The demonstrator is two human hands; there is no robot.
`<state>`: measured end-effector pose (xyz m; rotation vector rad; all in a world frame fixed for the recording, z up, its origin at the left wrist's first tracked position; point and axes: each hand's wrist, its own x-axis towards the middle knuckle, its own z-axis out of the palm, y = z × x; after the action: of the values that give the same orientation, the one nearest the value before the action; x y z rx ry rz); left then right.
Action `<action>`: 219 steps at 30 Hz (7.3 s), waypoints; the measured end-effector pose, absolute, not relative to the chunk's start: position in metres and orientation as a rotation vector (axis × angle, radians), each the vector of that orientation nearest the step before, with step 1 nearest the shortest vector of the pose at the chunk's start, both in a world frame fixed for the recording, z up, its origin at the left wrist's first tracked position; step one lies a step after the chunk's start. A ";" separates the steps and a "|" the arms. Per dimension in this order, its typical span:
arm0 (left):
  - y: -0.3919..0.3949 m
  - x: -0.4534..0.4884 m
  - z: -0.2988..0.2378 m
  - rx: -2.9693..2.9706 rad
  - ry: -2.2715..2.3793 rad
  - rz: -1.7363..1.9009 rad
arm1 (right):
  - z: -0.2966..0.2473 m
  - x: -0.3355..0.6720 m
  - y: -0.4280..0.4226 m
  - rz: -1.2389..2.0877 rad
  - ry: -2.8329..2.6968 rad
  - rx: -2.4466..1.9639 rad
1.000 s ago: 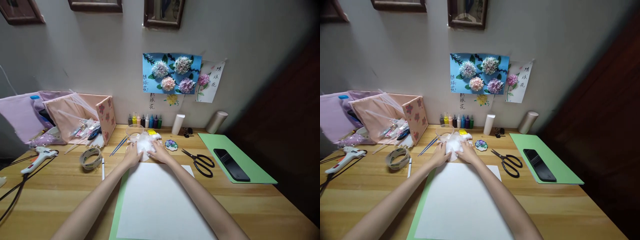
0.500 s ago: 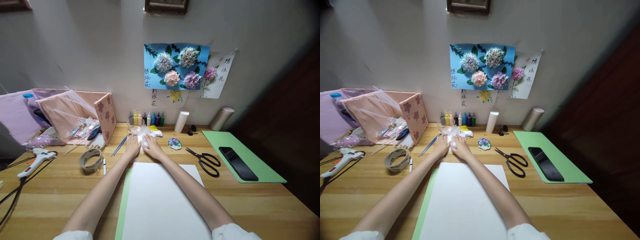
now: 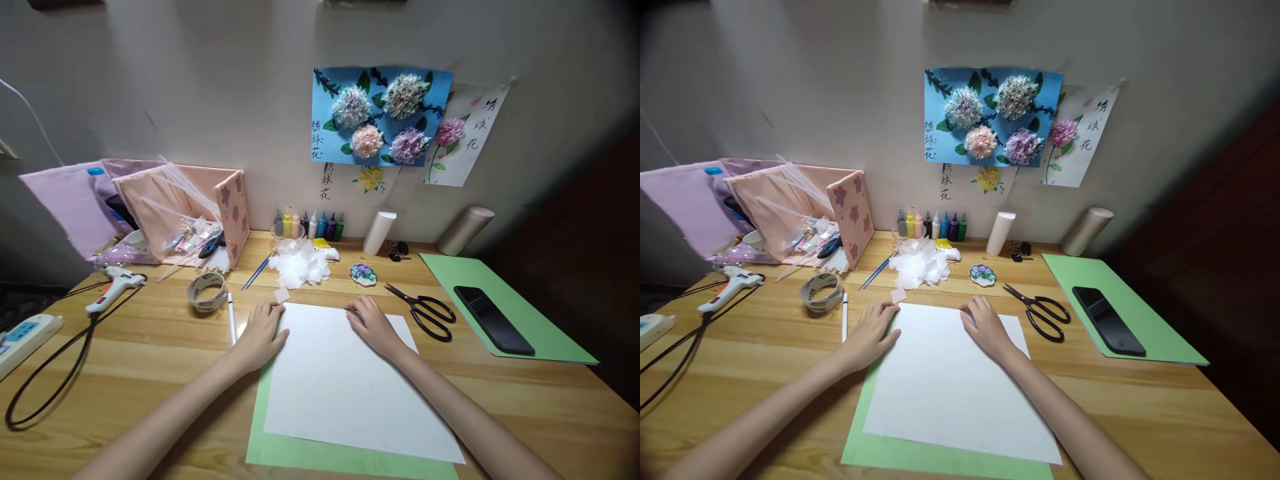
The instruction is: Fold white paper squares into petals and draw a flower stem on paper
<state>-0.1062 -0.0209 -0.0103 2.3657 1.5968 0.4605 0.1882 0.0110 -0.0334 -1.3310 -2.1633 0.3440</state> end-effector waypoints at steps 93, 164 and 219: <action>-0.013 -0.101 -0.012 2.246 1.409 0.515 | 0.081 0.044 0.288 0.109 -2.205 -1.937; 0.025 -0.021 -0.016 2.045 1.254 1.043 | -0.014 0.168 0.020 1.395 -1.279 -0.959; 0.076 -0.014 0.044 1.802 0.872 1.145 | 0.039 0.148 0.057 0.663 -1.810 -1.211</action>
<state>-0.0144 0.0759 0.0443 1.8021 0.8718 1.1448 0.1480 0.0571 0.0395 -1.2111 -1.8098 0.6629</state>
